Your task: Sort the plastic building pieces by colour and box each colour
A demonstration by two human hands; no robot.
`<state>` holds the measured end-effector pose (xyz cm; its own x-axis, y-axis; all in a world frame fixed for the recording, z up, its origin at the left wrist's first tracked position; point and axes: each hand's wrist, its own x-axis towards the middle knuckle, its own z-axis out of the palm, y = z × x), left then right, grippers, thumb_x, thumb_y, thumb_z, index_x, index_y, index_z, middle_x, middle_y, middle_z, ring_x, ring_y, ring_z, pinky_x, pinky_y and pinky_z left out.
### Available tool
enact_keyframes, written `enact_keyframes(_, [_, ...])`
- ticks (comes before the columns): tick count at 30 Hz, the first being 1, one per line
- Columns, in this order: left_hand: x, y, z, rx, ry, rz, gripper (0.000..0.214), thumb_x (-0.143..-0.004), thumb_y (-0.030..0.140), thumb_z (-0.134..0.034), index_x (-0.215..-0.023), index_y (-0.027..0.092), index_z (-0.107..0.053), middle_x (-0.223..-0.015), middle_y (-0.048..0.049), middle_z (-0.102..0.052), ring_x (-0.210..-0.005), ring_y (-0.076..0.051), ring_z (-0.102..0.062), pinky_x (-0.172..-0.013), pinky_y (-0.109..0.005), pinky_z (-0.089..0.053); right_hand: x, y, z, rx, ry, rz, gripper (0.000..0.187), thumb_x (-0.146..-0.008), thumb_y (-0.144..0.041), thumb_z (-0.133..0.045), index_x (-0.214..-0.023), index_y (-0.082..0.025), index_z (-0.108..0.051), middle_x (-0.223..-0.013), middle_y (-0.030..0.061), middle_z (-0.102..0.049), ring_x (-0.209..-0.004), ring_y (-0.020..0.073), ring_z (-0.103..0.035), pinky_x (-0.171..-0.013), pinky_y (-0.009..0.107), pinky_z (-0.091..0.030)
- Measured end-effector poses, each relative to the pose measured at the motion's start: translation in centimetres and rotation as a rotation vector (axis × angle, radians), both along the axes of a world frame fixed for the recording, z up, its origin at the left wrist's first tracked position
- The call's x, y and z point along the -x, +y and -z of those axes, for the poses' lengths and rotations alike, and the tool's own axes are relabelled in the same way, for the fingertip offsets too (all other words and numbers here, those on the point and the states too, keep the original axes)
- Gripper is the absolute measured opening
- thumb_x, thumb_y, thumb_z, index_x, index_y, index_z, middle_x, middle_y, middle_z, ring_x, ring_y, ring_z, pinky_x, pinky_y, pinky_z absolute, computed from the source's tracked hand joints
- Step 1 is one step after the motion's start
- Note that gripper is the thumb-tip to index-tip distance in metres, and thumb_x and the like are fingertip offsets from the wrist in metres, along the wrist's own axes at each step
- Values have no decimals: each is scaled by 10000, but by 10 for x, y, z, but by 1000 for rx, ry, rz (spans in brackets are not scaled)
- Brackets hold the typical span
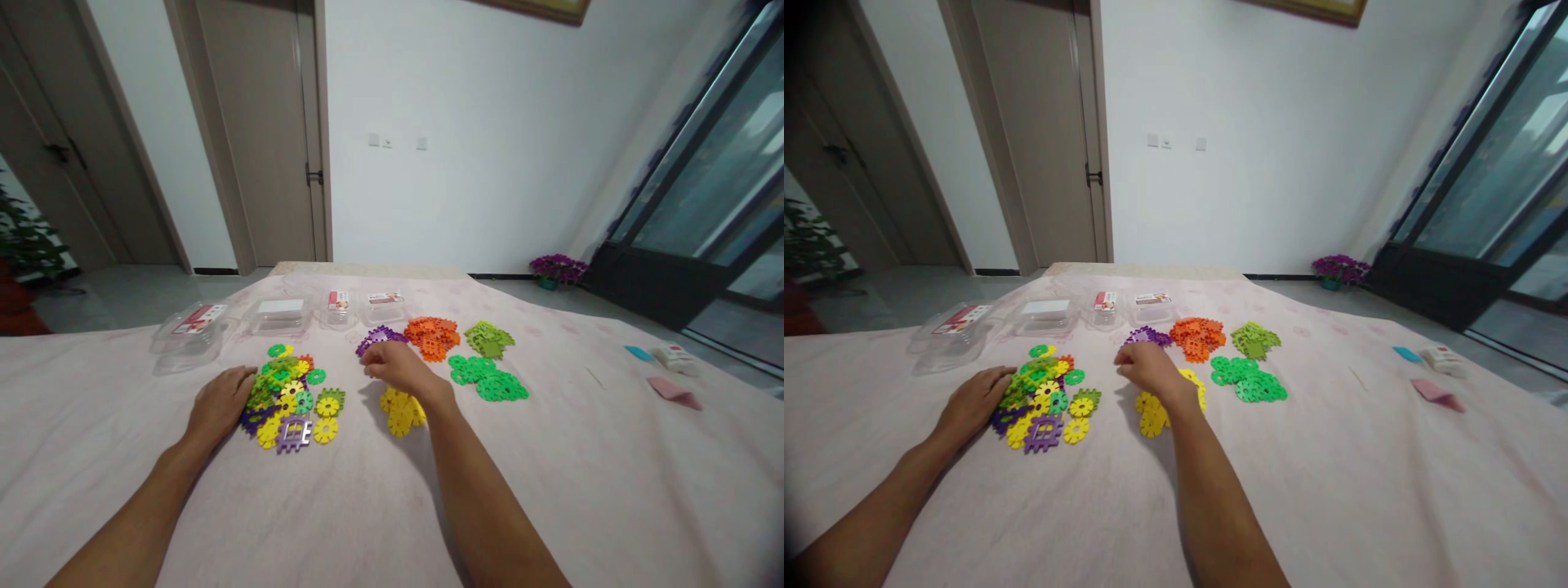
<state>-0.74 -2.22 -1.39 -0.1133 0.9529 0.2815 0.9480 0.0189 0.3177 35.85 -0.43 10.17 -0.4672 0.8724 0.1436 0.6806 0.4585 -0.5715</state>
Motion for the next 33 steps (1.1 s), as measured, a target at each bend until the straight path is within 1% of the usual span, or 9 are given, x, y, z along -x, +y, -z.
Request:
enact_keyframes(2, [1,0,1,-5,7,5,523,-943,444,-279,-1202,192,-658,-1298,-93,-660,-1236,-251,-568,-1057,-366,-401,23,-5,12,76,-23,-122,209,-763,-156,-704,-960,-197,-759,-881,17,-737,-771,156,-648,-660,225,-421])
enact_keyframes(4, [2,1,2,-10,9,10,527,-944,443,-278,-1203,186,-659,-1307,-101,-654,-1249,-251,-560,-1064,-365,-396,40,-10,27,77,-65,-179,248,-759,-225,-741,-1006,-207,-760,-889,24,-723,-764,160,-636,-651,231,-417])
enact_keyframes(9, [1,1,1,-18,-1,16,541,-947,448,-272,-1204,177,-663,-1306,-109,-653,-1244,-252,-562,-1064,-371,-399,54,-13,55,-26,-118,-151,354,-725,-362,-801,-1064,-273,-749,-988,29,-652,-847,180,-613,-687,249,-411])
enact_keyframes(15, [0,0,0,-12,5,2,526,-937,437,-292,-1208,182,-664,-1303,-100,-659,-1239,-246,-569,-1059,-355,-403,58,-12,63,-48,-114,-136,393,-671,-312,-837,-1038,-243,-713,-975,16,-653,-829,170,-596,-658,237,-386])
enact_keyframes(18, [1,0,0,-4,7,6,535,-942,441,-278,-1210,182,-662,-1317,-104,-650,-1248,-251,-561,-1070,-369,-393,58,-11,57,-4,-38,-125,244,-713,-249,-796,-941,-216,-717,-884,-6,-691,-776,149,-601,-631,222,-373])
enact_keyframes(21, [1,1,-1,1,12,6,534,-938,448,-283,-1205,190,-666,-1311,-97,-656,-1234,-248,-572,-1055,-360,-408,49,-8,40,51,50,-134,73,-797,-190,-700,-863,-197,-731,-793,-14,-706,-725,128,-608,-631,212,-378])
enact_keyframes(24, [1,0,-1,-7,18,7,532,-934,453,-284,-1195,197,-672,-1300,-89,-664,-1223,-242,-581,-1051,-348,-412,28,-3,19,65,72,-119,104,-816,-151,-645,-836,-177,-743,-756,-8,-707,-697,123,-607,-629,209,-380])
enact_keyframes(27, [1,0,0,-14,13,14,541,-938,460,-277,-1196,192,-670,-1302,-94,-660,-1226,-247,-577,-1061,-357,-403,-2,2,2,40,10,-42,131,-801,-127,-624,-799,-171,-747,-733,-8,-701,-677,121,-596,-602,208,-364])
enact_keyframes(33, [3,1,3,-5,7,16,552,-946,464,-264,-1211,181,-657,-1318,-113,-644,-1247,-268,-556,-1056,-381,-402,-51,3,-15,14,-176,185,116,-783,-149,-634,-743,-170,-740,-700,12,-693,-669,139,-595,-574,225,-337])
